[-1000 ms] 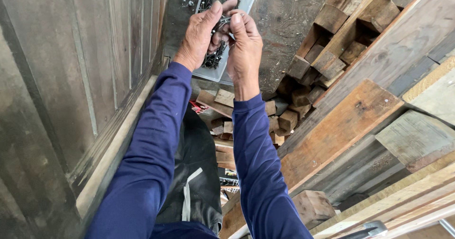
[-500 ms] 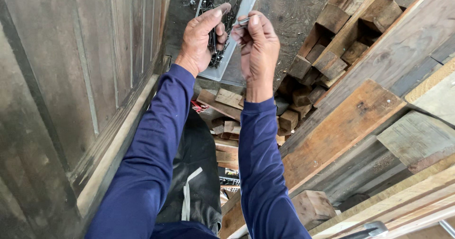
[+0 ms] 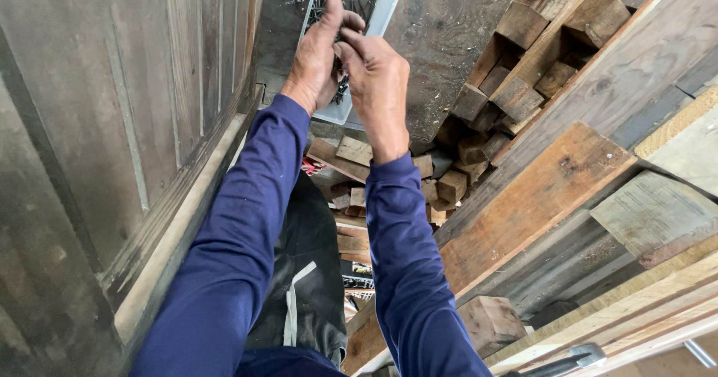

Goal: The person repairs a wooden pallet by hammering nails into the wooden slats and blocks, occasionally picking up new nails from a container.

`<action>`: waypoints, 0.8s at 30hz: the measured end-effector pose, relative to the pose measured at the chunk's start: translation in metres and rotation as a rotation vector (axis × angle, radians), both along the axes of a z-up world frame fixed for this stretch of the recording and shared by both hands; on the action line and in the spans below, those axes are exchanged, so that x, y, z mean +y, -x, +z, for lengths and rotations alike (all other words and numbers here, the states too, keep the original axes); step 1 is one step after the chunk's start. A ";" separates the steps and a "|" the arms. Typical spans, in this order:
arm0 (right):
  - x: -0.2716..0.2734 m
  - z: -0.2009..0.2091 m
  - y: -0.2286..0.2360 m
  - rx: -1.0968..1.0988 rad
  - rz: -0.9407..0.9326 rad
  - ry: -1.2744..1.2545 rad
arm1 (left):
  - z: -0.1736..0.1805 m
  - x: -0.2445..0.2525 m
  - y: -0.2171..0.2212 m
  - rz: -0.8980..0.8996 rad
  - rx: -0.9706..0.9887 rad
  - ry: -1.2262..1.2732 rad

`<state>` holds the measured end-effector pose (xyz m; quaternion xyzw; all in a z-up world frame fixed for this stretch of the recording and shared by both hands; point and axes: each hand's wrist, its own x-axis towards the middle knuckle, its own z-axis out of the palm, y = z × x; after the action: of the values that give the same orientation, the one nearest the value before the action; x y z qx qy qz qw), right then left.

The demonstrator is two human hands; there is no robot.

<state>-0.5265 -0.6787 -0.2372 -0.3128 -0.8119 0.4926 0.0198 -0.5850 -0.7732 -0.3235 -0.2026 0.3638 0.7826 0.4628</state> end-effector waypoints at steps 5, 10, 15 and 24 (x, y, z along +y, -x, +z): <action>0.001 -0.004 -0.003 0.227 -0.332 0.395 | 0.005 -0.001 0.007 0.039 -0.018 0.015; 0.004 -0.014 -0.008 0.385 -0.547 0.639 | 0.016 0.002 0.011 0.034 -0.103 0.030; -0.004 -0.016 -0.008 0.474 -0.644 0.718 | 0.028 0.008 0.008 0.033 -0.132 -0.072; -0.006 0.022 -0.040 0.362 -0.569 0.465 | 0.042 0.002 0.003 0.100 -0.281 -0.252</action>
<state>-0.4863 -0.6852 -0.2147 -0.4291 -0.5434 0.6850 0.2267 -0.5880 -0.7712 -0.2818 -0.2681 0.1843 0.8081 0.4911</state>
